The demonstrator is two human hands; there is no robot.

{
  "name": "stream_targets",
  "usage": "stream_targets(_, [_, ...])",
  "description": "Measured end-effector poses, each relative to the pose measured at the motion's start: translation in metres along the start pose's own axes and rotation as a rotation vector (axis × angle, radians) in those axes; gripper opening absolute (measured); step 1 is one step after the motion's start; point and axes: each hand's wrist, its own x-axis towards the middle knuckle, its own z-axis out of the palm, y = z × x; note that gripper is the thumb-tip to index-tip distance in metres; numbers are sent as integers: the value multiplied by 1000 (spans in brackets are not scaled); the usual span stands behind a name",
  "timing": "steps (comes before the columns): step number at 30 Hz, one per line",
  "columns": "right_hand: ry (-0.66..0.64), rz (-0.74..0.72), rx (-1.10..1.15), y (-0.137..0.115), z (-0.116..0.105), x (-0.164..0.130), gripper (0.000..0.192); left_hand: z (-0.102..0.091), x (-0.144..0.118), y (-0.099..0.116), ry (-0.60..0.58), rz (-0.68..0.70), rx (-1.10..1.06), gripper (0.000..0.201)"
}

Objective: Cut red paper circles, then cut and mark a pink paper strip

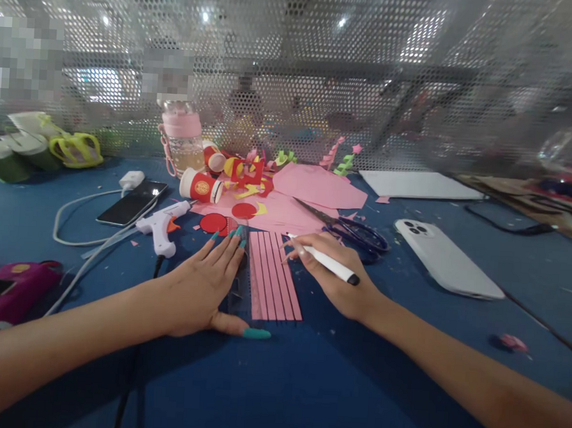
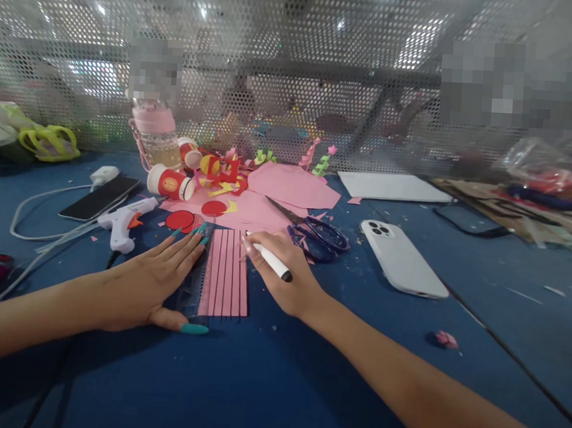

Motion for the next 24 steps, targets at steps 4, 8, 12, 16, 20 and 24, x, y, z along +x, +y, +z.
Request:
stream_targets(4, [66, 97, 43, 0, -1, 1, 23, 1, 4, -1, 19, -24, -41, 110])
stream_targets(8, [147, 139, 109, -4, -2, 1, 27, 5, 10, 0, 155, -130, -78, 91])
stream_targets(12, [193, 109, 161, -7, -3, 0, 32, 4, 14, 2, 273, -370, 75, 63])
stream_targets(16, [179, 88, 126, -11, -3, 0, 36, -7, 13, 5, 235, -636, 211, 56])
stream_targets(20, [164, 98, 119, -17, -3, 0, 37, -12, 11, 7, 81, -636, 126, 41])
stream_targets(24, [166, 163, 224, -23, 0, 0, 39, -6, 11, 3, 98, -445, 132, 34])
